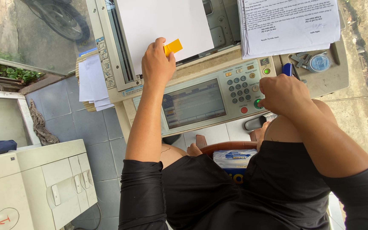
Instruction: The person places documents on a photocopier, presses buttons to start copying, and staples the resulting copies. They repeat this process for multiple documents, organizing the stapled copies into a stack.
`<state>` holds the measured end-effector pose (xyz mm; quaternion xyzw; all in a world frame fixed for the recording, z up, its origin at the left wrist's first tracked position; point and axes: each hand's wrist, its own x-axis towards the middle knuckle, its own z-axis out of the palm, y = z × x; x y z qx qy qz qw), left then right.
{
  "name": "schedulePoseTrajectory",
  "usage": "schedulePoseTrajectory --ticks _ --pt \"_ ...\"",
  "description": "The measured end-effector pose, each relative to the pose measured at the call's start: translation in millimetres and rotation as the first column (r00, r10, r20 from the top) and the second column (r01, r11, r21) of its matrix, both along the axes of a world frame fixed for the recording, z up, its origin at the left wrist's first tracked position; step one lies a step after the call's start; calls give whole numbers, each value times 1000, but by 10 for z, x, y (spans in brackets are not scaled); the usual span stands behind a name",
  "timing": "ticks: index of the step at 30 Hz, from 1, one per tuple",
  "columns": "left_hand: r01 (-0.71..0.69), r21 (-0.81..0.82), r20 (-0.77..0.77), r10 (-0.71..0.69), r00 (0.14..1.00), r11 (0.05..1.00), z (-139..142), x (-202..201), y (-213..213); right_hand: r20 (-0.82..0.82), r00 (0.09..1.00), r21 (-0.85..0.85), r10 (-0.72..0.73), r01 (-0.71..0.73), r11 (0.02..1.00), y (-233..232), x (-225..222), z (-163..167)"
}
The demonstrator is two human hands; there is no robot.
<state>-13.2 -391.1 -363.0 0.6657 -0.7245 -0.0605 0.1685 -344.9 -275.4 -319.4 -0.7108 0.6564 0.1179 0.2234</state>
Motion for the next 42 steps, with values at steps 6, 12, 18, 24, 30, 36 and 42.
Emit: schedulePoseTrajectory --ticks 6,12,18,24,30,36,42 --pt "7 -37 5 -7 1000 999 -9 -3 24 120 991 -93 50 -39 995 -1 -31 -1" --pt "3 -47 4 -3 1000 999 -29 -6 35 94 993 -116 72 -61 991 -27 -40 -54" --pt "1 -57 0 -1 1000 998 -46 28 24 106 991 -176 80 -61 982 -29 -64 -77" --pt "-4 -36 -3 4 1000 999 -57 40 17 166 985 -227 50 -11 974 -11 -32 -54" --pt "4 -56 10 -3 1000 998 -67 28 26 215 976 -268 17 42 962 -13 12 -13" --pt "-3 -32 8 3 1000 999 -45 43 4 193 981 -249 6 43 968 -44 31 17" --pt "-3 -31 22 4 1000 1000 -49 33 10 212 977 -255 6 50 966 -50 41 23"
